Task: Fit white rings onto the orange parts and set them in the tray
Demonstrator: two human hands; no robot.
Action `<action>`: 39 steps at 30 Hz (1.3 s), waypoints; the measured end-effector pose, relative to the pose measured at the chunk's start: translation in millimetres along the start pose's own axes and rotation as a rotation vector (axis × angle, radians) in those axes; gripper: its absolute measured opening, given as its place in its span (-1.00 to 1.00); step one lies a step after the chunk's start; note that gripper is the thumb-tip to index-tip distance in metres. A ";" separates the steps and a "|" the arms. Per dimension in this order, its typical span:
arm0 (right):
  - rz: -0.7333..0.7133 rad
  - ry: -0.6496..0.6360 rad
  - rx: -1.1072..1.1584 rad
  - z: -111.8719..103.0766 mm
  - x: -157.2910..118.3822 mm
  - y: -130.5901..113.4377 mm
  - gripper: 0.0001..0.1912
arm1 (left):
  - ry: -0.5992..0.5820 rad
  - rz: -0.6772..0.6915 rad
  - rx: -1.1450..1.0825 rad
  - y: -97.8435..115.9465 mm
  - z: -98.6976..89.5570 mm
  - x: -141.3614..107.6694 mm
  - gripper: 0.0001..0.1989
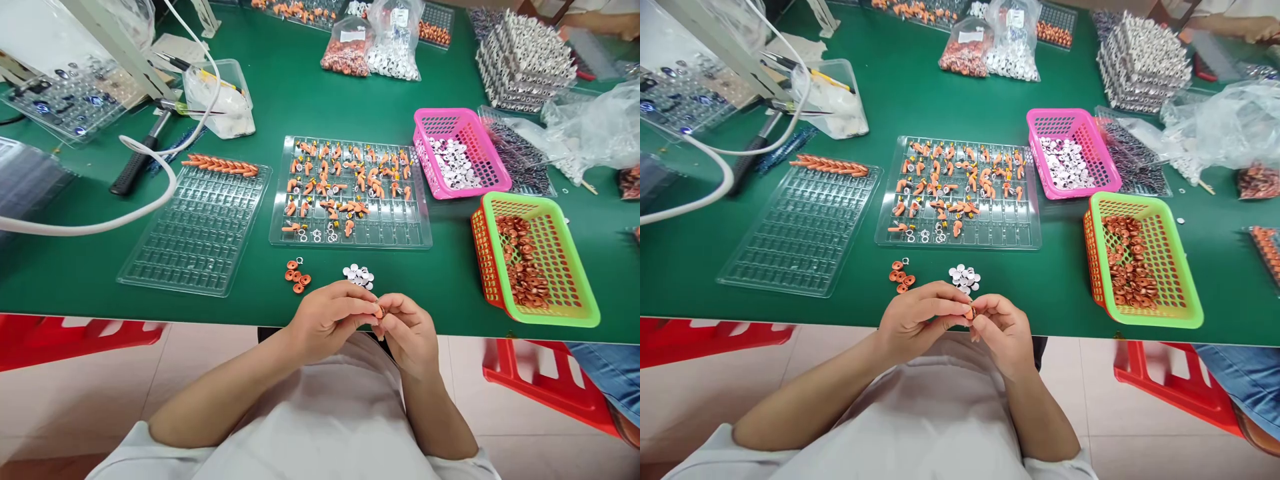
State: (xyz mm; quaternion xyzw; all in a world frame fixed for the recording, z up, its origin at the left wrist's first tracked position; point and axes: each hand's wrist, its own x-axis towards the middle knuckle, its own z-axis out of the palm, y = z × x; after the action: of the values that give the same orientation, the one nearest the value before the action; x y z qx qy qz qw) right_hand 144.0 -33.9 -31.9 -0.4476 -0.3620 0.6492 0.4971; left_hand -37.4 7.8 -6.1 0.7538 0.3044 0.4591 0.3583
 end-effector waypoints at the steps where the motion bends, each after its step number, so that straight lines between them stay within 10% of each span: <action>1: 0.004 0.001 -0.008 -0.6 -0.6 0.5 -0.74 | -0.001 0.000 -0.002 -0.2 -0.2 0.0 -0.82; 39: -0.168 -0.125 -0.005 -1.3 3.7 -4.7 -0.86 | 0.006 0.020 0.005 5.4 -3.0 -1.1 -0.86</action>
State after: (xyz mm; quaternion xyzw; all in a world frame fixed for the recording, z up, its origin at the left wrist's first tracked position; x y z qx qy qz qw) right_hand 146.3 -29.1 -28.8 -0.3757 -0.4302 0.6308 0.5252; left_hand -39.9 4.7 -1.2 0.7564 0.2992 0.4639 0.3509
